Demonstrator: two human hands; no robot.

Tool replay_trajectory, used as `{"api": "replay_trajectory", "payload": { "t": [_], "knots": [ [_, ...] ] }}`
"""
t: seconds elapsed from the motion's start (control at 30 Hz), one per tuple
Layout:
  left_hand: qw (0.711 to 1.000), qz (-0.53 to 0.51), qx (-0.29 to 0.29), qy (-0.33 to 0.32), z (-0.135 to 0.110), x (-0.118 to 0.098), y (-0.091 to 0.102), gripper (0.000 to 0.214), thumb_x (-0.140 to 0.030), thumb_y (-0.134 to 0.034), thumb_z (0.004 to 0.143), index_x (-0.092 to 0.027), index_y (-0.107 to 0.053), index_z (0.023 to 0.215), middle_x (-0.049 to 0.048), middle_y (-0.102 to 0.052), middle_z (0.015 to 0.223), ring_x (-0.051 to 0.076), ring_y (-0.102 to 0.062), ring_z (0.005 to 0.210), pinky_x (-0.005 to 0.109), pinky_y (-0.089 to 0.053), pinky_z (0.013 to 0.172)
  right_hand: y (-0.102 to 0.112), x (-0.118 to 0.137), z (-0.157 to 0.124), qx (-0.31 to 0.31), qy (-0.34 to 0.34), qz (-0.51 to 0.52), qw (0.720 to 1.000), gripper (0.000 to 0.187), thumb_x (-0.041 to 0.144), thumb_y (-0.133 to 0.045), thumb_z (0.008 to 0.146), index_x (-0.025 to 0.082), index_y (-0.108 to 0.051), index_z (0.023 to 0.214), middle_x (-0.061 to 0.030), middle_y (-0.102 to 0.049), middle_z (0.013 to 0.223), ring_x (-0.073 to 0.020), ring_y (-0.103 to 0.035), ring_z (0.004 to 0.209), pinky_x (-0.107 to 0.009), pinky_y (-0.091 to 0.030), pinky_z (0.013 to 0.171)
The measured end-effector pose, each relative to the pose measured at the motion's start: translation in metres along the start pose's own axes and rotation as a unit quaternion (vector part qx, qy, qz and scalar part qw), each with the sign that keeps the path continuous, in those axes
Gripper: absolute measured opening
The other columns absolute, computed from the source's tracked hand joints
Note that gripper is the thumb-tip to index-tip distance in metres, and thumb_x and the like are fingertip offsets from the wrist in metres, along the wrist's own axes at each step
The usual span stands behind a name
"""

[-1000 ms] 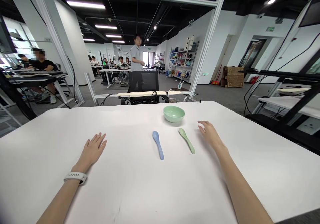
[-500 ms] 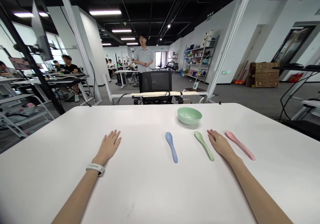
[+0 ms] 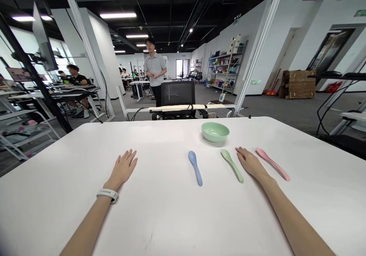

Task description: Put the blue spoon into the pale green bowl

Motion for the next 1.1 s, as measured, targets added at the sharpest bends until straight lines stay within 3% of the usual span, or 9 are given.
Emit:
{"api": "replay_trajectory", "payload": {
  "t": [0.1, 0.23, 0.33, 0.43, 0.53, 0.6, 0.7, 0.9, 1.1],
  "knots": [
    [1.000, 0.002, -0.012, -0.001, 0.001, 0.001, -0.001, 0.064, -0.042, -0.030, 0.113, -0.019, -0.049, 0.170, 0.0134, -0.042, 0.182, 0.028, -0.036, 0.171, 0.057, -0.028, 0.140, 0.007, 0.004, -0.001, 0.007, -0.015, 0.013, 1.000, 0.052, 0.035, -0.047, 0.097, 0.016, -0.081, 0.131, -0.0195, -0.075, 0.149, -0.0368, -0.060, 0.154, -0.054, -0.048, 0.129],
    [1.000, -0.001, -0.013, 0.001, 0.001, 0.002, -0.002, 0.064, -0.043, -0.029, 0.113, -0.020, -0.050, 0.169, 0.0131, -0.042, 0.181, 0.028, -0.036, 0.171, 0.057, -0.028, 0.140, 0.043, 0.031, -0.001, -0.054, -0.016, 0.020, 0.998, 0.053, 0.034, -0.046, 0.096, 0.015, -0.078, 0.134, -0.0213, -0.075, 0.147, -0.0396, -0.064, 0.148, -0.056, -0.048, 0.126],
    [1.000, -0.009, -0.009, 0.000, 0.001, 0.002, -0.003, 0.065, -0.043, -0.029, 0.113, -0.019, -0.049, 0.170, 0.0135, -0.041, 0.182, 0.029, -0.035, 0.171, 0.058, -0.027, 0.140, 0.061, 0.077, -0.009, -0.083, 0.002, 0.047, 0.995, 0.051, 0.042, -0.045, 0.100, 0.019, -0.077, 0.133, -0.0188, -0.083, 0.126, -0.0352, -0.078, 0.113, -0.050, -0.060, 0.104],
    [1.000, -0.011, -0.016, -0.004, 0.001, 0.003, -0.002, 0.065, -0.043, -0.029, 0.112, -0.020, -0.051, 0.169, 0.0133, -0.042, 0.181, 0.029, -0.036, 0.171, 0.059, -0.028, 0.139, 0.044, 0.140, -0.029, -0.024, 0.042, 0.071, 0.996, 0.051, 0.056, -0.049, 0.101, 0.022, -0.075, 0.129, -0.0113, -0.081, 0.093, -0.0282, -0.073, 0.079, -0.042, -0.062, 0.081],
    [1.000, -0.010, -0.018, -0.005, 0.002, 0.004, -0.003, 0.065, -0.045, -0.029, 0.113, -0.021, -0.051, 0.169, 0.0132, -0.043, 0.181, 0.029, -0.037, 0.170, 0.059, -0.030, 0.139, 0.014, 0.195, -0.060, 0.031, 0.073, 0.053, 0.995, 0.052, 0.067, -0.054, 0.101, 0.028, -0.071, 0.130, -0.0063, -0.077, 0.088, -0.0304, -0.073, 0.078, -0.046, -0.063, 0.079],
    [1.000, -0.007, -0.015, -0.002, 0.002, 0.005, -0.004, 0.065, -0.046, -0.029, 0.113, -0.022, -0.051, 0.169, 0.0129, -0.043, 0.181, 0.029, -0.037, 0.170, 0.058, -0.030, 0.139, -0.001, 0.215, -0.077, 0.046, 0.073, 0.047, 0.995, 0.051, 0.067, -0.058, 0.101, 0.030, -0.070, 0.134, -0.0077, -0.077, 0.091, -0.0345, -0.077, 0.086, -0.049, -0.065, 0.082],
    [1.000, -0.004, -0.010, 0.004, 0.002, 0.005, -0.003, 0.065, -0.045, -0.029, 0.113, -0.022, -0.049, 0.170, 0.0122, -0.041, 0.182, 0.028, -0.036, 0.171, 0.057, -0.028, 0.139, -0.015, 0.230, -0.091, 0.066, 0.077, 0.054, 0.993, 0.045, 0.058, -0.061, 0.101, 0.032, -0.072, 0.136, -0.0109, -0.077, 0.093, -0.0381, -0.080, 0.095, -0.048, -0.067, 0.085],
    [1.000, -0.005, -0.009, 0.001, 0.001, 0.002, -0.001, 0.065, -0.042, -0.030, 0.112, -0.019, -0.050, 0.169, 0.0135, -0.041, 0.181, 0.029, -0.036, 0.171, 0.059, -0.029, 0.139, -0.023, 0.240, -0.097, 0.085, 0.115, 0.093, 0.985, 0.036, 0.046, -0.056, 0.103, 0.038, -0.075, 0.132, -0.0063, -0.077, 0.085, -0.0346, -0.078, 0.080, -0.047, -0.066, 0.071],
    [1.000, -0.003, -0.026, -0.005, 0.002, 0.002, 0.000, 0.064, -0.042, -0.031, 0.112, -0.021, -0.052, 0.168, 0.0140, -0.045, 0.179, 0.030, -0.040, 0.169, 0.061, -0.032, 0.137, 0.000, 0.222, -0.070, 0.045, 0.117, 0.123, 0.984, 0.040, 0.046, -0.052, 0.103, 0.028, -0.072, 0.134, -0.0076, -0.076, 0.083, -0.0304, -0.073, 0.071, -0.044, -0.061, 0.066]
  ]
}}
Point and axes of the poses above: each hand's wrist, its own z-axis towards the middle knuckle, its own y-axis out of the back of the hand, x = y × z, the point moved 10 cm from there along z, towards the middle knuckle
